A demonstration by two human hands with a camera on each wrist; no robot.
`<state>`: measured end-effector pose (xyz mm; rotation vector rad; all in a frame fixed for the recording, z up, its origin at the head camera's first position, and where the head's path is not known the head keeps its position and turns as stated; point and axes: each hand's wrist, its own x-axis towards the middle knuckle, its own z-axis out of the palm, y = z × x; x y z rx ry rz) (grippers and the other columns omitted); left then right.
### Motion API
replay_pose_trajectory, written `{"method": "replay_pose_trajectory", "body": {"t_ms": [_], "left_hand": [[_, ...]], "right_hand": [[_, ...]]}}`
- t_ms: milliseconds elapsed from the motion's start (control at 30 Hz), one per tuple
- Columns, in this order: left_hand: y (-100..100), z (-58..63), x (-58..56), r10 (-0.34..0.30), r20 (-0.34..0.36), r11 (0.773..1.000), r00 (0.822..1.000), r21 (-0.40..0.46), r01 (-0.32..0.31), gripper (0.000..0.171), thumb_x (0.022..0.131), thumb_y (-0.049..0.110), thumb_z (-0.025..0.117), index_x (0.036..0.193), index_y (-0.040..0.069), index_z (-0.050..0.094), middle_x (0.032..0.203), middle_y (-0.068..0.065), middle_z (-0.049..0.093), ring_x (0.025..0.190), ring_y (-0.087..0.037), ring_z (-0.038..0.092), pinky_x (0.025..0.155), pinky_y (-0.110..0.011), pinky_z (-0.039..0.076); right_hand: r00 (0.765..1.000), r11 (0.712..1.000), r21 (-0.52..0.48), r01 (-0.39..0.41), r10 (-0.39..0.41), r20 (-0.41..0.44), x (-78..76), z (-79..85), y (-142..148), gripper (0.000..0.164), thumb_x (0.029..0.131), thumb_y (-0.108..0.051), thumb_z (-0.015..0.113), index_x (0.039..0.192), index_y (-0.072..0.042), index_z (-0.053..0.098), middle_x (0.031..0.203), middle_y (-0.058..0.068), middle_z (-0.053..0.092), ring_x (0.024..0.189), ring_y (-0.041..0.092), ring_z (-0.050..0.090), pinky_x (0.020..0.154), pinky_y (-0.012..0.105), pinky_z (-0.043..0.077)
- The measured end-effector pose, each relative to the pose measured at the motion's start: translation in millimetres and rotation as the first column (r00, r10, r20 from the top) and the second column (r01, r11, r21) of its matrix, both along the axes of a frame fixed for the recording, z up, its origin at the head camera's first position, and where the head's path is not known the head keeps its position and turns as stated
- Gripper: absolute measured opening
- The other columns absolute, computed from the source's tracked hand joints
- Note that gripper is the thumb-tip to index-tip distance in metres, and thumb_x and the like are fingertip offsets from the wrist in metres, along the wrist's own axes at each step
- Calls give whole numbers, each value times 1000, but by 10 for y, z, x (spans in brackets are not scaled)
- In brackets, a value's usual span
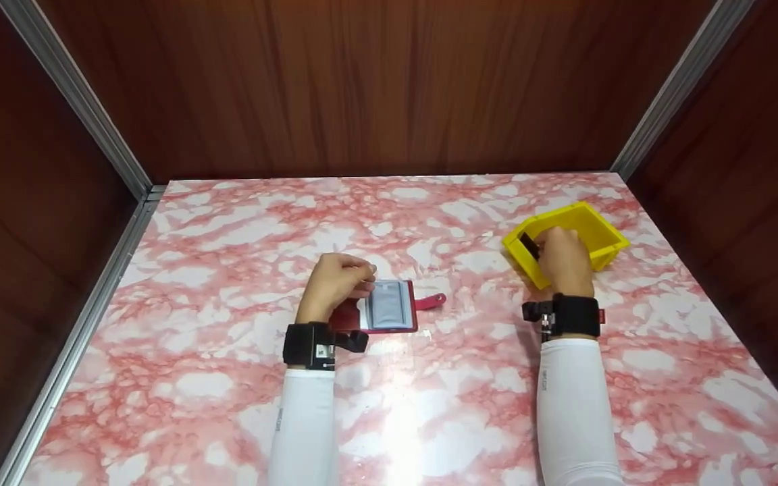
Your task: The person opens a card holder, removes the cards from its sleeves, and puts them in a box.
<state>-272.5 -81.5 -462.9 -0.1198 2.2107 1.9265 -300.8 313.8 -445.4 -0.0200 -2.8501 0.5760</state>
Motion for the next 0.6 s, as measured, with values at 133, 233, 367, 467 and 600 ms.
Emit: {"method": "replay_pose_trajectory", "body": {"t_ms": [133, 233, 367, 467, 600], "left_hand": [[2, 0, -2, -3, 0, 1000, 1000, 5, 3, 25, 102, 11, 72, 119, -8, 75, 97, -14, 79, 78, -17, 78, 69, -23, 67], [-1, 1, 3, -4, -1, 1000, 1000, 6, 4, 26, 103, 11, 72, 120, -8, 75, 97, -14, 79, 78, -16, 78, 68, -23, 67], [-1, 3, 9, -5, -4, 1000, 1000, 8, 6, 27, 104, 12, 71, 120, -9, 75, 97, -15, 79, 75, -15, 77, 68, -23, 67], [3, 3, 7, -5, -11, 1000, 1000, 6, 5, 28, 104, 13, 70, 120, -9, 75, 98, -17, 79, 74, -14, 77, 68, -23, 67], [8, 6, 2, -7, -12, 1000, 1000, -2, 7, 31, 105, 13, 69, 123, -11, 74, 98, -16, 79, 73, -14, 77, 68, -23, 67]], "right_hand": [[1000, 1000, 10, 8, -8, -11, -7, -18, -1, 25, 103, 7, 56, 112, 9, 79, 109, 35, 76, 99, 51, 72, 91, 66, 59], [1000, 1000, 26, 17, -16, -17, -12, -25, 3, 27, 102, 7, 54, 109, 9, 79, 106, 36, 76, 98, 53, 72, 89, 68, 58], [999, 998, 43, 40, -38, -35, -16, -39, 22, 26, 100, 7, 54, 105, 10, 79, 104, 37, 75, 98, 57, 72, 86, 70, 58], [997, 997, 47, 60, -58, -43, -21, -49, 27, 24, 99, 8, 56, 103, 9, 80, 104, 37, 75, 98, 58, 72, 85, 71, 58], [992, 994, 42, 105, -102, -73, -34, -65, 11, 22, 98, 8, 56, 97, 11, 78, 102, 37, 75, 96, 58, 73, 83, 71, 59]]}}
